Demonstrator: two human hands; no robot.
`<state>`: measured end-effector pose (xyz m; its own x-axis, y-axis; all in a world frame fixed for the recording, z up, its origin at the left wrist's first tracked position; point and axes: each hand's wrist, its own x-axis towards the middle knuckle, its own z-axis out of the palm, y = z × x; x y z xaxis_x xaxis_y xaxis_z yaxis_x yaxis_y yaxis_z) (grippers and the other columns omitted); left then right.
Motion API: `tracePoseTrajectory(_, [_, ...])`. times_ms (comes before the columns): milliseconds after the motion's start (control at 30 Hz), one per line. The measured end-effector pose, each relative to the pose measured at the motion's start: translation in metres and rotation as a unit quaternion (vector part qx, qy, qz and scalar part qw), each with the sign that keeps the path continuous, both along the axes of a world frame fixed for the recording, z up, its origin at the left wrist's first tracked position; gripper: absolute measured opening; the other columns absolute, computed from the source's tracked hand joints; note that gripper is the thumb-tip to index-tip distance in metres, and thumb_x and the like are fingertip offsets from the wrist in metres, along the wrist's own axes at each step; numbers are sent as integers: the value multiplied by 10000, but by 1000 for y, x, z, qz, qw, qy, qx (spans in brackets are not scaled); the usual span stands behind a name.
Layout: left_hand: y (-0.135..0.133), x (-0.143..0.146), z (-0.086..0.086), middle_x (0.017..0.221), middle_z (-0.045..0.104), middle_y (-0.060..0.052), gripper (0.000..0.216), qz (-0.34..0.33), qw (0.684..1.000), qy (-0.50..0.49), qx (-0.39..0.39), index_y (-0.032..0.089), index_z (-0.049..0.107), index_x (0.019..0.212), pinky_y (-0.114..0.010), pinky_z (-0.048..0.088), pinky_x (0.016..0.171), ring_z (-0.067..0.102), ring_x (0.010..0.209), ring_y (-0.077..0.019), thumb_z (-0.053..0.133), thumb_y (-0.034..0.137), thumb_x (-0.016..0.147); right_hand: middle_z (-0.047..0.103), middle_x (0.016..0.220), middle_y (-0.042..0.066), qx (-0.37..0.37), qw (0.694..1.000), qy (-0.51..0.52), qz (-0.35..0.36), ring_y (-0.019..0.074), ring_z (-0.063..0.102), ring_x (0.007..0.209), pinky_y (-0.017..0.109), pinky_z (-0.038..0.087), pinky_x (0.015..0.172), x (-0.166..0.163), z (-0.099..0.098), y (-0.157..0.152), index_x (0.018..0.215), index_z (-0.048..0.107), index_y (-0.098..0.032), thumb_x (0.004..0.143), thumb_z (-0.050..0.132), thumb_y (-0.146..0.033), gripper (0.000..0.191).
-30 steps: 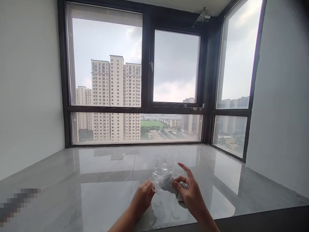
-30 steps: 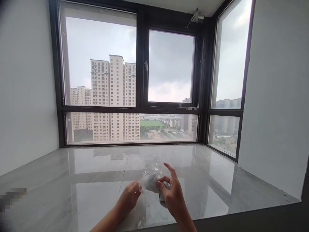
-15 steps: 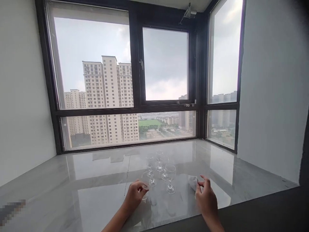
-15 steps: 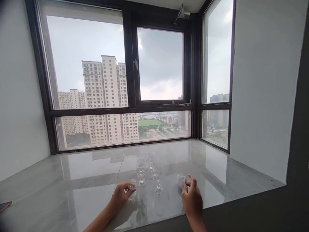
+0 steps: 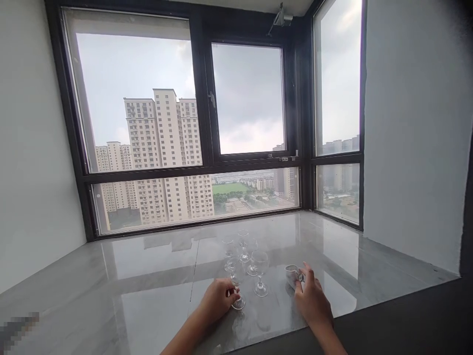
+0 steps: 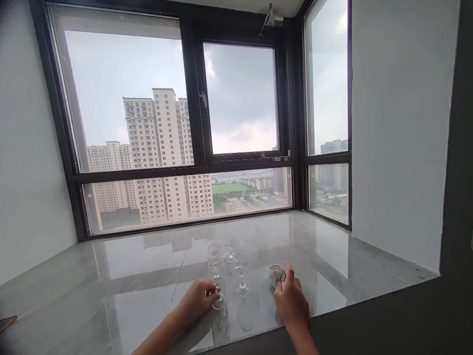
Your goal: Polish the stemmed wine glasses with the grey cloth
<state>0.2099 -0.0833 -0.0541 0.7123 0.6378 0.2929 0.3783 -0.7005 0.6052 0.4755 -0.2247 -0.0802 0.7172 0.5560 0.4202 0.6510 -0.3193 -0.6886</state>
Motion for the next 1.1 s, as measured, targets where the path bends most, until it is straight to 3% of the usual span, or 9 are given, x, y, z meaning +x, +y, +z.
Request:
tracePoseTrajectory(200, [-13,20,4,806,666,-33,76,8,998,-25,49,186,655,701,-274,404,726,573,798,-180,587,159,726,654,1232,111,-18,999,30,4,295,600,1147,355,463,717,-1,4,-3,1449,242,-206,897,310,-363,578])
tracePoseTrajectory(367, [-10,-6,4,749,650,-13,101,3,998,6,58,194,636,714,-261,396,706,564,768,-170,546,165,750,653,1229,113,-33,998,53,6,304,588,1158,356,451,702,-4,9,-6,1441,238,-192,903,314,-410,586])
tracePoseTrajectory(533, [40,-86,4,775,656,-11,97,135,987,43,68,197,622,748,-262,409,726,597,763,-175,529,203,772,648,1243,110,-39,997,63,5,328,579,1165,394,454,750,-5,13,-7,1438,238,-186,888,322,-414,601])
tracePoseTrajectory(633, [80,-137,7,797,673,-1,97,246,962,101,66,204,620,759,-244,403,748,618,812,-173,540,238,802,655,1232,112,-38,997,64,-4,346,572,1172,413,456,749,-5,12,-6,1439,237,-182,875,328,-415,617])
tracePoseTrajectory(733, [108,-170,12,798,680,-15,121,318,937,129,61,194,609,755,-248,387,718,624,788,-179,531,251,828,664,1204,118,-29,998,57,-11,353,585,1153,416,456,737,-3,10,-4,1441,237,-188,868,332,-418,625])
tracePoseTrajectory(967, [134,-181,21,820,690,-25,164,394,905,151,55,217,593,756,-260,371,673,641,863,-216,517,312,866,667,1203,111,-32,998,50,-10,332,617,1108,398,456,711,2,4,-3,1438,247,-201,875,338,-440,618])
tracePoseTrajectory(1100, [128,-184,22,953,682,-67,178,444,881,151,61,217,587,815,-286,380,681,624,963,-274,584,395,826,666,1207,98,-41,998,47,-13,330,604,1129,400,463,727,1,6,-5,1437,245,-203,883,333,-439,608])
